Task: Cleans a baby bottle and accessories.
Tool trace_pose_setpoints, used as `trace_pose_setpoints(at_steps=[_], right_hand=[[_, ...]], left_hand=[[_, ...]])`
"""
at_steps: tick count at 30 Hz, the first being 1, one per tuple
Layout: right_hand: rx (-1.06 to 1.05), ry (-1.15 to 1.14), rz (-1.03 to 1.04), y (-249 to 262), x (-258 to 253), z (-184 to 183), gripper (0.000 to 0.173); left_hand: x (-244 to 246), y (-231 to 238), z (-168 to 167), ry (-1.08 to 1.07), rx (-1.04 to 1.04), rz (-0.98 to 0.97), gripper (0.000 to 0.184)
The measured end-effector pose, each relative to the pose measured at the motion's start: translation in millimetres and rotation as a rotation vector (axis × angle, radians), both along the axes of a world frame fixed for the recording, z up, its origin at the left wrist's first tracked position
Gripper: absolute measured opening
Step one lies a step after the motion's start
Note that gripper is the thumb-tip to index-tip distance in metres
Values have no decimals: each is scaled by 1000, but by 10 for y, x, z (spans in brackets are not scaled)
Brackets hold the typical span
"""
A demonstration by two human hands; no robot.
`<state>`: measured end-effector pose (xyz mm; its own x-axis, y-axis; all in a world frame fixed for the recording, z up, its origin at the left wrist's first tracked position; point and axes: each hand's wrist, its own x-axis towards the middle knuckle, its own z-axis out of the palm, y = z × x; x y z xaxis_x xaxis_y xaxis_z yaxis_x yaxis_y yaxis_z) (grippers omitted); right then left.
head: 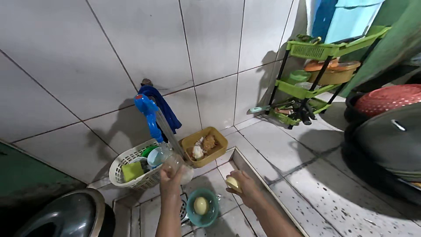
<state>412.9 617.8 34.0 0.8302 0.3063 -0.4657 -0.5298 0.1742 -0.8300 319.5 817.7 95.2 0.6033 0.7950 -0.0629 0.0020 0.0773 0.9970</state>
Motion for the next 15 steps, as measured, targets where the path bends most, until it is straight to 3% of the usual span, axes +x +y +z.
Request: trace_pose_setpoints(at_steps=[6, 9, 12, 15], right_hand=[[-12, -39, 50, 100, -17, -79, 25], [11, 1, 34, 122, -68, -88, 27], [24, -5, 23, 151, -130, -125, 31], [-97, -203, 169, 184, -238, -248, 34]], left_hand=[[1, -63, 55, -141, -252, 30, 52], [-65, -85, 2, -207, -484, 52, 33], [-153, -46, -91, -318, -751, 141, 43], [-231, 18, -225, -394, -881, 251, 42]])
